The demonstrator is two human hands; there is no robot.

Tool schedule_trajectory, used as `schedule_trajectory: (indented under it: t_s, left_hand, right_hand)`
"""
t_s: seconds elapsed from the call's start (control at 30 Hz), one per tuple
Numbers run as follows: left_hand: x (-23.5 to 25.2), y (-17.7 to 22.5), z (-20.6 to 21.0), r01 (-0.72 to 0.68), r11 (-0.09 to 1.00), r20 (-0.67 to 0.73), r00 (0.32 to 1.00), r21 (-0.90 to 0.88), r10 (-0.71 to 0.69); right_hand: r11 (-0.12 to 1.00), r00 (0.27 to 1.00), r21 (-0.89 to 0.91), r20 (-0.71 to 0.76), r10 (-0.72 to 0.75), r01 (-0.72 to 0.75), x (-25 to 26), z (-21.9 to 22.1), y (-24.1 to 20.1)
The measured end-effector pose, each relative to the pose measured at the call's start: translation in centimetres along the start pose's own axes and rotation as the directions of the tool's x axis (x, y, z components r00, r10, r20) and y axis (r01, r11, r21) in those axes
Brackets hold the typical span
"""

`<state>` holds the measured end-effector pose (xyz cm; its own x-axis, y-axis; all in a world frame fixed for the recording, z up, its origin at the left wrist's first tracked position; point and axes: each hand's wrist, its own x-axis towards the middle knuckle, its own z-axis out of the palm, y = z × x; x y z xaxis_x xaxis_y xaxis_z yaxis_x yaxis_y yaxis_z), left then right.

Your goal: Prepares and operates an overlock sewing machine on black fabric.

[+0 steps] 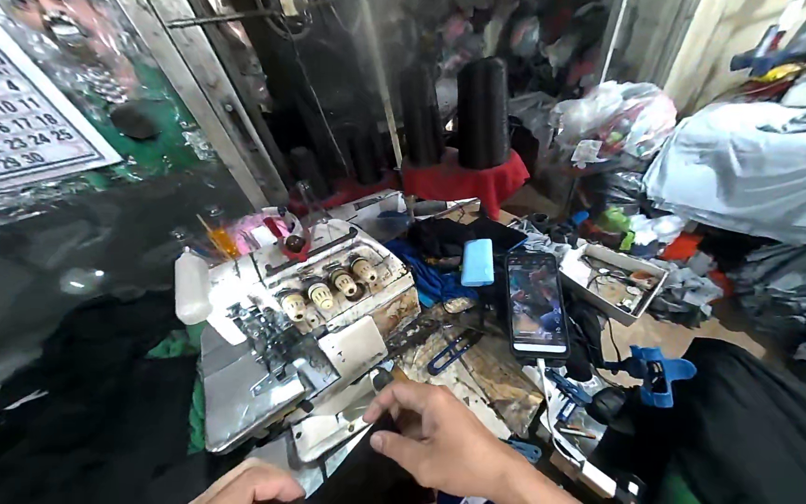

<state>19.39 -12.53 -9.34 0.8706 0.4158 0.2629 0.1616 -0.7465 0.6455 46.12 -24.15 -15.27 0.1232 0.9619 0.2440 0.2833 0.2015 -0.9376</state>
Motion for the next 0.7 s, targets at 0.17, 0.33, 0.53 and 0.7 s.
schedule_trajectory:
  t_s: [0.17, 0.33, 0.53, 0.7]
  left_hand:
    - [0.7, 2.6, 2.2, 0.044, 0.997, -0.150, 0.988, 0.057, -0.035]
    - [-0.3, 1.1, 2.8, 0.006, 1.000, -0.118, 0.993, -0.015, -0.007]
    - [1.2, 1.0, 5.9, 0.035, 0.998, -0.215, 0.976, -0.061, -0.047]
    - [1.6, 0.3, 7.2, 0.171, 0.976, -0.179, 0.964, -0.137, -0.194]
  right_hand:
    - [0.998, 0.997, 0.034, -0.052, 0.052, -0.050, -0.5, 0.5, 0.3]
    - [0.996, 0.999, 0.077, -0.032, 0.037, -0.034, -1.3, 0.9, 0.0]
    - [0.993, 1.000, 0.121, -0.017, 0.009, -0.007, -1.9, 1.9, -0.4]
    - [0.995, 0.999, 0.086, 0.007, 0.044, -0.044, -2.1, 1.4, -0.7]
